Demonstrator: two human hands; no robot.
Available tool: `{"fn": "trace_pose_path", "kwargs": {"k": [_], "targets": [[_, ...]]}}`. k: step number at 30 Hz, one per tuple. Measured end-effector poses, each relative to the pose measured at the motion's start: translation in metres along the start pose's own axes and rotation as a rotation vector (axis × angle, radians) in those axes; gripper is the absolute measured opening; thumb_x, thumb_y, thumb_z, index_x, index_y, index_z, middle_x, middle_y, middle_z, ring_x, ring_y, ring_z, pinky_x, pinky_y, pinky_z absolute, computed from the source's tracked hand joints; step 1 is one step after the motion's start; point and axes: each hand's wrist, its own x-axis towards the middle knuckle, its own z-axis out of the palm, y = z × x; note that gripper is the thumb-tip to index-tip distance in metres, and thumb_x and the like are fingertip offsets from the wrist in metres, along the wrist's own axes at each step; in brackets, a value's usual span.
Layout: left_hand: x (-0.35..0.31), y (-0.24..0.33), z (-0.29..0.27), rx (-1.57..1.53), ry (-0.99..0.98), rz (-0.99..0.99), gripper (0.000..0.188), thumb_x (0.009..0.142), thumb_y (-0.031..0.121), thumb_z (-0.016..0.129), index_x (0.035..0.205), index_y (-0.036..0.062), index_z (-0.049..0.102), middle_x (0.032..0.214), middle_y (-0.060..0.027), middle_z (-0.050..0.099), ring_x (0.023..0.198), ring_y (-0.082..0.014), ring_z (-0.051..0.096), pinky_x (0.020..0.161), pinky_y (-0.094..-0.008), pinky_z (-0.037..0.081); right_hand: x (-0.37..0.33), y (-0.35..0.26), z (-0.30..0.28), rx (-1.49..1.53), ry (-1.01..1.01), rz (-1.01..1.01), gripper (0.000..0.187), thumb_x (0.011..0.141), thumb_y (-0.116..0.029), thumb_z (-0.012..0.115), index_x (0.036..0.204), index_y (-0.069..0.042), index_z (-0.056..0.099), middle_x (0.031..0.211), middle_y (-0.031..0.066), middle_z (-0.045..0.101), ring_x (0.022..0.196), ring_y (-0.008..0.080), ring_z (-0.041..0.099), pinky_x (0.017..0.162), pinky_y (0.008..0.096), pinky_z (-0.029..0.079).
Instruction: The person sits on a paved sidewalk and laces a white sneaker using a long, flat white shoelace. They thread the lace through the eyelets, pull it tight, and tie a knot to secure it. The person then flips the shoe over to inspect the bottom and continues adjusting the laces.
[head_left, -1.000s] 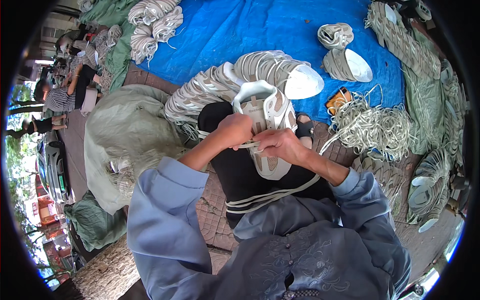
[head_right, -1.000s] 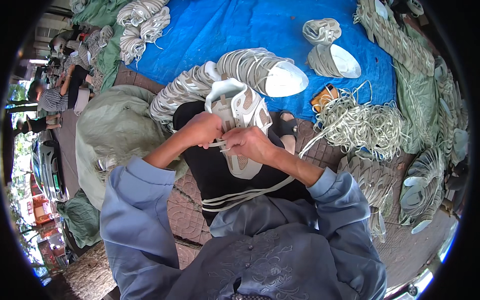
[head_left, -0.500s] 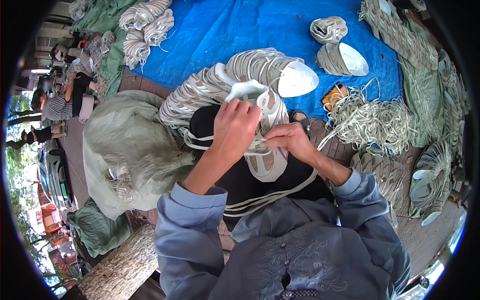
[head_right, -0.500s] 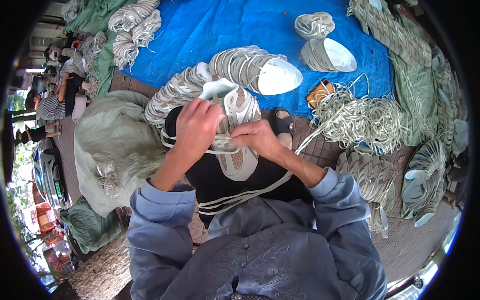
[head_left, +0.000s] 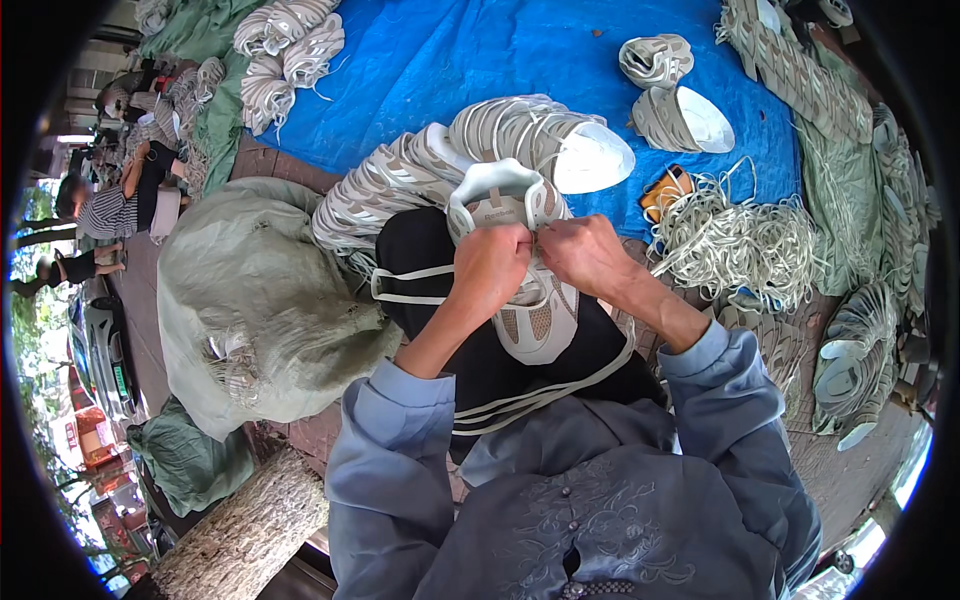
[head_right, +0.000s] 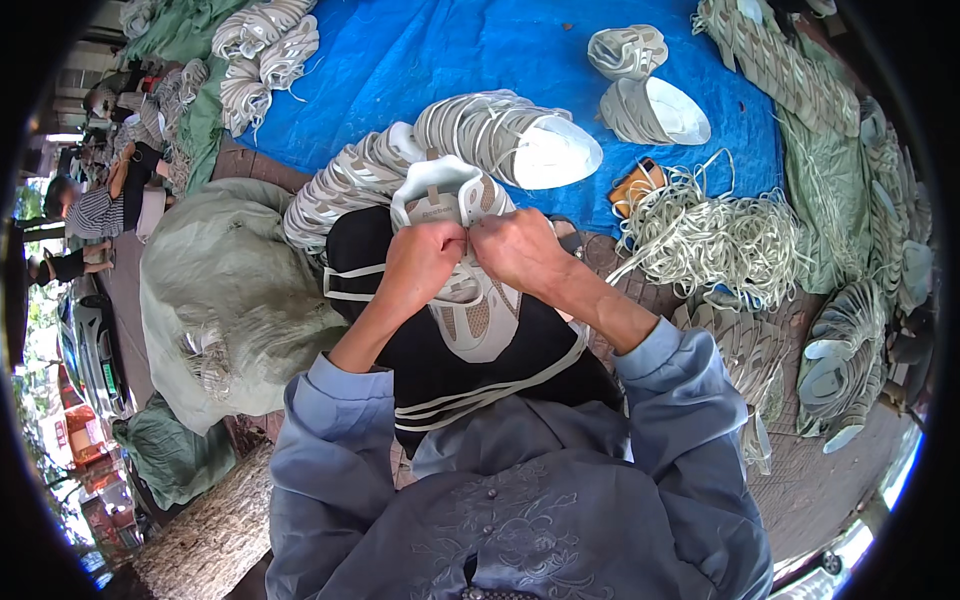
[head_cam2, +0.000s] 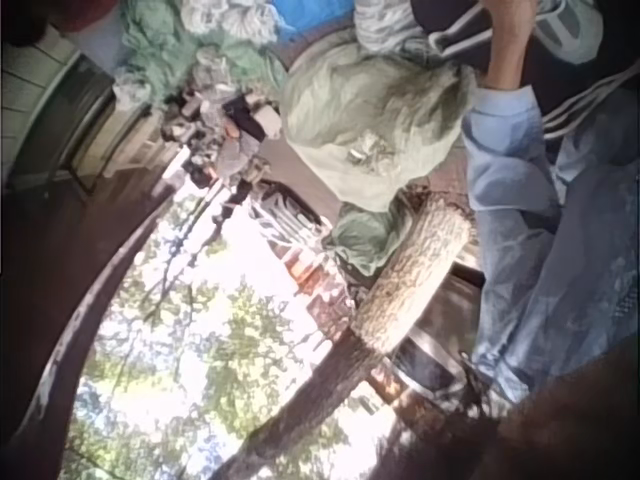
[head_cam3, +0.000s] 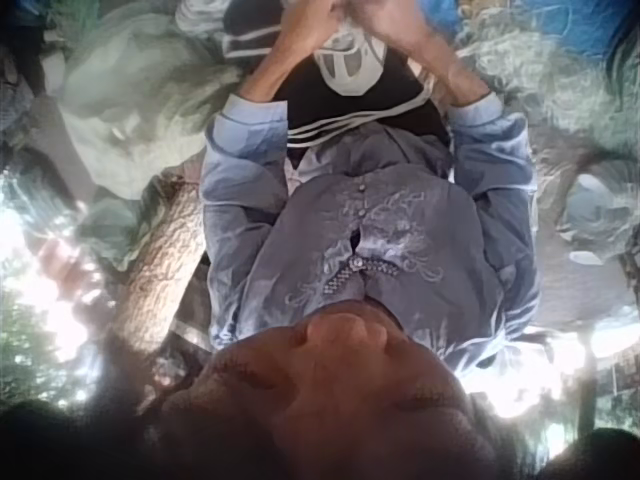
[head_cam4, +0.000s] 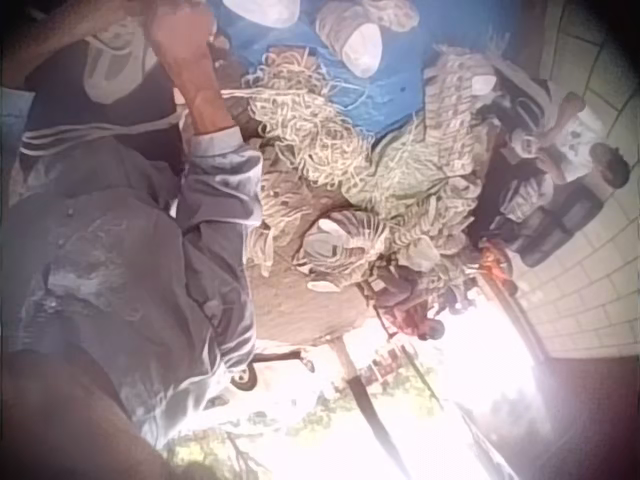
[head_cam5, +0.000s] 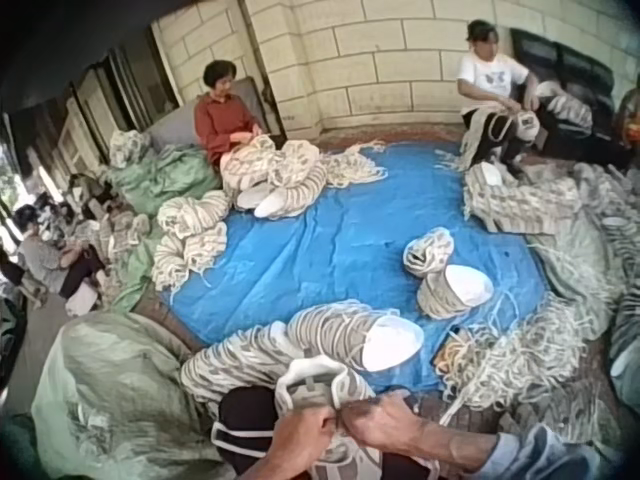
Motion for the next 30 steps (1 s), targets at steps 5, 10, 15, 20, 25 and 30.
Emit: {"fn": "trace_pose_path", "kwargs": {"k": [5,10,15,20,25,30], "targets": [[0.001,-0.002,0.000,-0.128,-0.036,0.010,0.011,0.071,0.010,0.051,0.069,0.0059,0.061,0.065,-0.0161,0.057,0.063,-0.0335,0.057,0.057,-0.0411,0.044,-0.002,0.015,0.001,0.189,-0.003,-0.093,0.007,0.063,-0.012,0.061,0.066,-0.007,0.057,0.060,0.0069,0.050,0.059,0.0248,0.054,0.055,0.0346,0.044],[0.027,-0.007,0.001,0.099,-0.271,0.105,0.011,0.068,0.006,0.050,0.064,0.0058,0.061,0.065,-0.0163,0.057,0.063,-0.0333,0.057,0.057,-0.0410,0.044,-0.005,0.022,0.003,0.436,-0.024,0.063,0.010,0.062,-0.010,0.062,0.064,-0.002,0.057,0.063,0.0075,0.053,0.065,0.0244,0.054,0.058,0.0325,0.043],[0.022,-0.010,-0.002,0.245,-0.238,0.219,0.006,0.066,0.006,0.053,0.068,0.0012,0.057,0.059,-0.0169,0.056,0.060,-0.0292,0.058,0.053,-0.0372,0.045,-0.001,0.019,-0.003,0.581,-0.057,0.196,0.014,0.060,-0.009,0.066,0.068,-0.002,0.056,0.068,0.0078,0.056,0.064,0.0208,0.056,0.059,0.0308,0.044],[0.001,-0.032,-0.054,0.831,0.199,0.460,0.004,0.068,0.005,0.052,0.071,0.0058,0.049,0.056,-0.0048,0.050,0.049,-0.0173,0.056,0.040,-0.0281,0.044,0.003,0.019,0.002,0.750,-0.112,0.274,0.019,0.059,-0.011,0.067,0.073,-0.003,0.057,0.070,0.0086,0.056,0.065,0.0201,0.057,0.059,0.0306,0.044],[-0.008,-0.073,-0.123,0.354,0.634,0.064,0.002,0.072,0.001,0.051,0.072,0.0030,0.052,0.054,-0.0105,0.049,0.044,-0.0196,0.048,0.044,-0.0311,0.040,0.003,0.024,0.000,0.780,-0.061,0.241,0.017,0.059,-0.009,0.067,0.072,-0.003,0.059,0.072,0.0081,0.058,0.065,0.0201,0.057,0.058,0.0299,0.044],[-0.015,-0.027,-0.120,-0.229,0.568,-0.097,0.008,0.073,0.001,0.052,0.079,0.0036,0.057,0.052,-0.0076,0.045,0.046,-0.0079,0.040,0.046,-0.0245,0.036,0.024,-0.044,-0.021,0.495,-0.030,0.045,0.011,0.065,-0.014,0.064,0.068,-0.005,0.060,0.066,0.0124,0.058,0.060,0.0284,0.055,0.057,0.0347,0.047]]}}
